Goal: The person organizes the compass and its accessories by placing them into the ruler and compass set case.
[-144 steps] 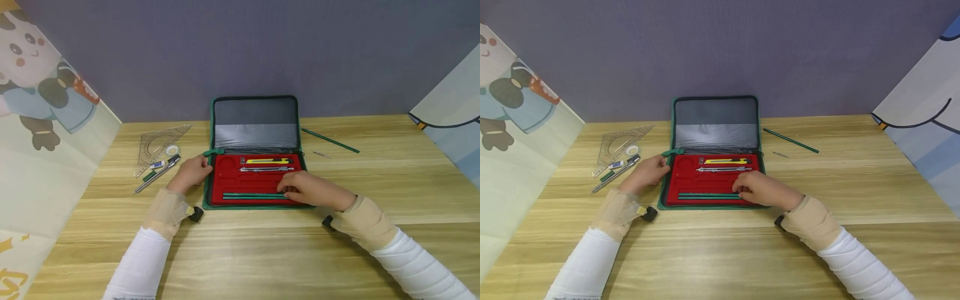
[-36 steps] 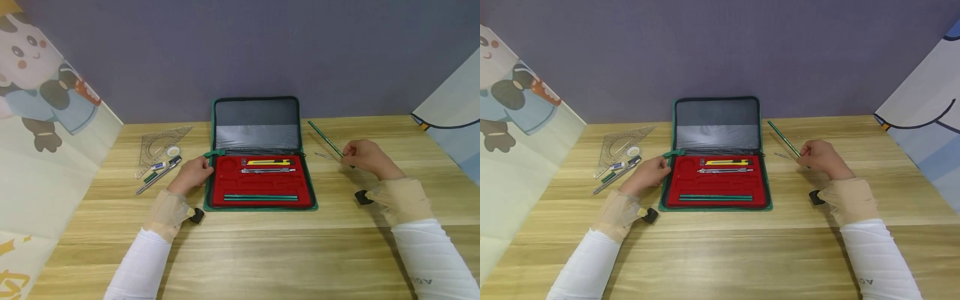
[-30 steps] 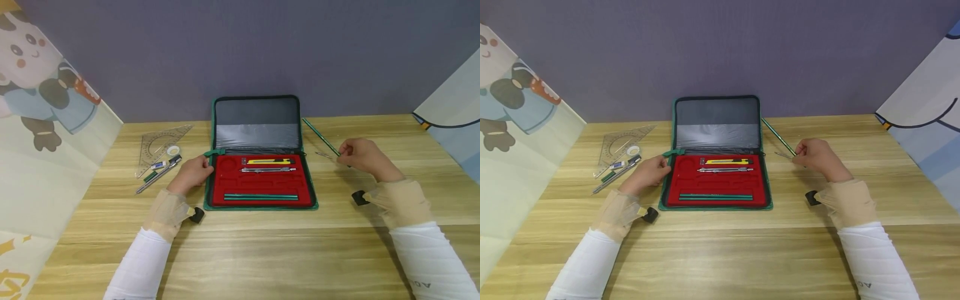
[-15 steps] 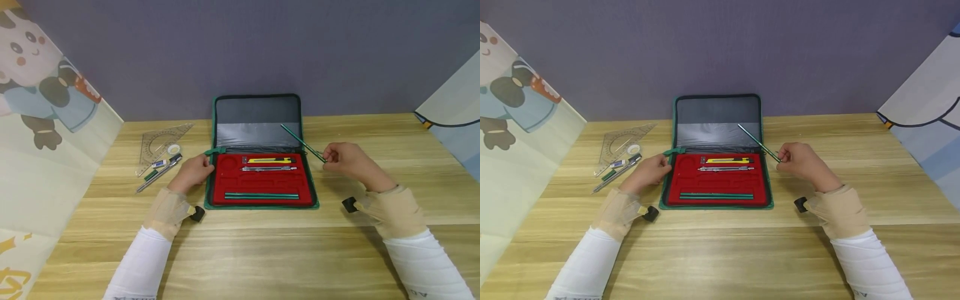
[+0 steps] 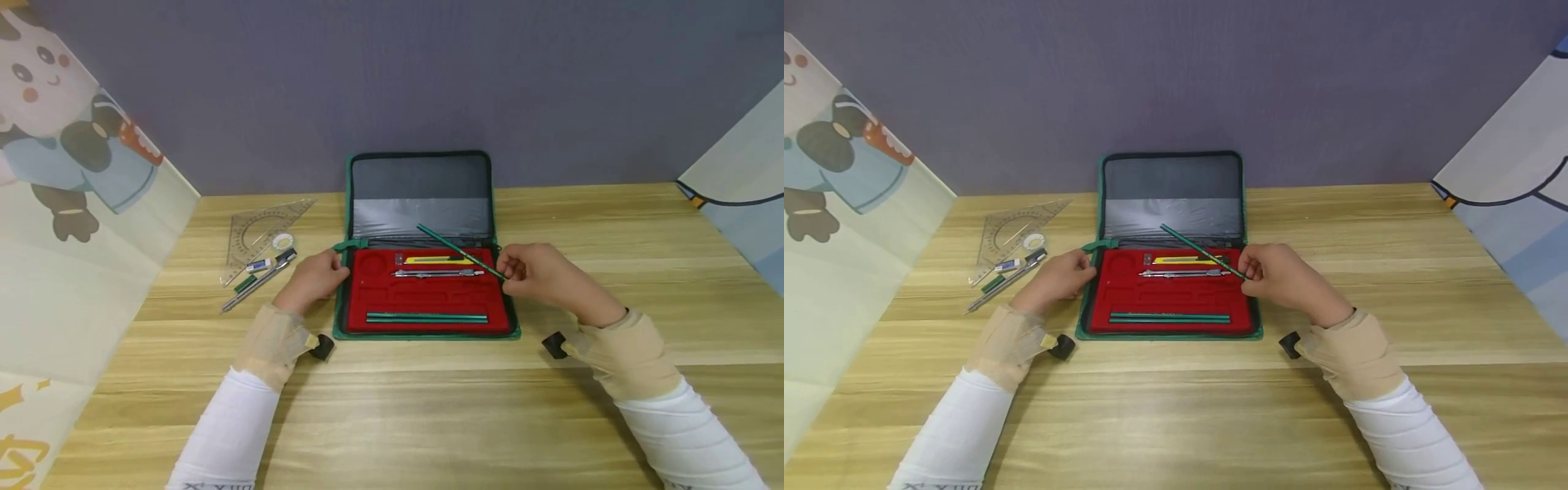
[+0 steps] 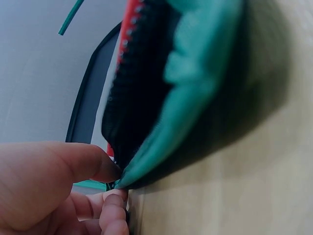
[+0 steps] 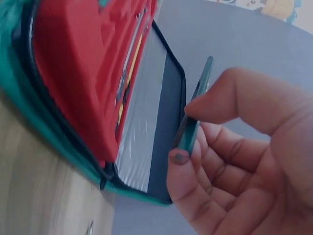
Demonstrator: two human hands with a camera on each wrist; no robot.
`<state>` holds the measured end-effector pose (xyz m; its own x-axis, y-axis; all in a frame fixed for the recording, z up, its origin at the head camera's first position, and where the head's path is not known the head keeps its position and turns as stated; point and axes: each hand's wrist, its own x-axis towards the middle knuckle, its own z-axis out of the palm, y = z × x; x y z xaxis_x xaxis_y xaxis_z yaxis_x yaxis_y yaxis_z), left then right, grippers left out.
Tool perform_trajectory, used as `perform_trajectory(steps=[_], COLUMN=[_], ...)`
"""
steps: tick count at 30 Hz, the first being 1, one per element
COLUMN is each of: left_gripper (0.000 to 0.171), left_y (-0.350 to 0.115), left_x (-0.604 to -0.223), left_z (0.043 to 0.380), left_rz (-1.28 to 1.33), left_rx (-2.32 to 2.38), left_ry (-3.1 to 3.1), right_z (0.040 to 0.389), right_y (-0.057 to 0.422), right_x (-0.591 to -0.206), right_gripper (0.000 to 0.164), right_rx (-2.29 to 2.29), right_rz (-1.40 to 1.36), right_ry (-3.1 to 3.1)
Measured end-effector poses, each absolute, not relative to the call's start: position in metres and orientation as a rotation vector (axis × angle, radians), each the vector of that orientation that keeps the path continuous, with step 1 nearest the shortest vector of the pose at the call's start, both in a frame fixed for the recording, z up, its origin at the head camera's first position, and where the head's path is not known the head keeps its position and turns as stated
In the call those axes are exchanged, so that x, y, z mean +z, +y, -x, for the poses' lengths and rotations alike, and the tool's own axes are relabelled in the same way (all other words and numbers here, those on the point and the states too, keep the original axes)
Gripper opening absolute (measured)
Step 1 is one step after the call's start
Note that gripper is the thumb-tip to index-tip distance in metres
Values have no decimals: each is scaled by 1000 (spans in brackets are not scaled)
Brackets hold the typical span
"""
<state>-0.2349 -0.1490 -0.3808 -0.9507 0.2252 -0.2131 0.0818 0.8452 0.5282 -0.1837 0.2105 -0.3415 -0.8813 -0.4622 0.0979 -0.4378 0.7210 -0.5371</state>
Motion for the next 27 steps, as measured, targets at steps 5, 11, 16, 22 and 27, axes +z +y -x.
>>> perform_trajectory(steps=[5,11,16,22,27], left_gripper=[14,14,14,15,14], left_y=[-149,-149,-149,-149,-150], left_x=[-381,-380,-379,-379,-380], left_z=[236,236,237,237,235], left_rz=[-241,-250,-242,-249,-250], left_rx=[761,757,755,763,770], left_ry=[2759,2759,2764,2761,2752], right_z=[181,178,177,177,178], right_y=[201,191,185,183,181], right_x=[-344,-348,-352,-355,-360], right_gripper=[18,18,20,21,21], right_rx=[-891,-926,-921,-854,-832], right_rz=[817,882,953,1045,1069], right_ry=[2815,2750,2719,2713,2703])
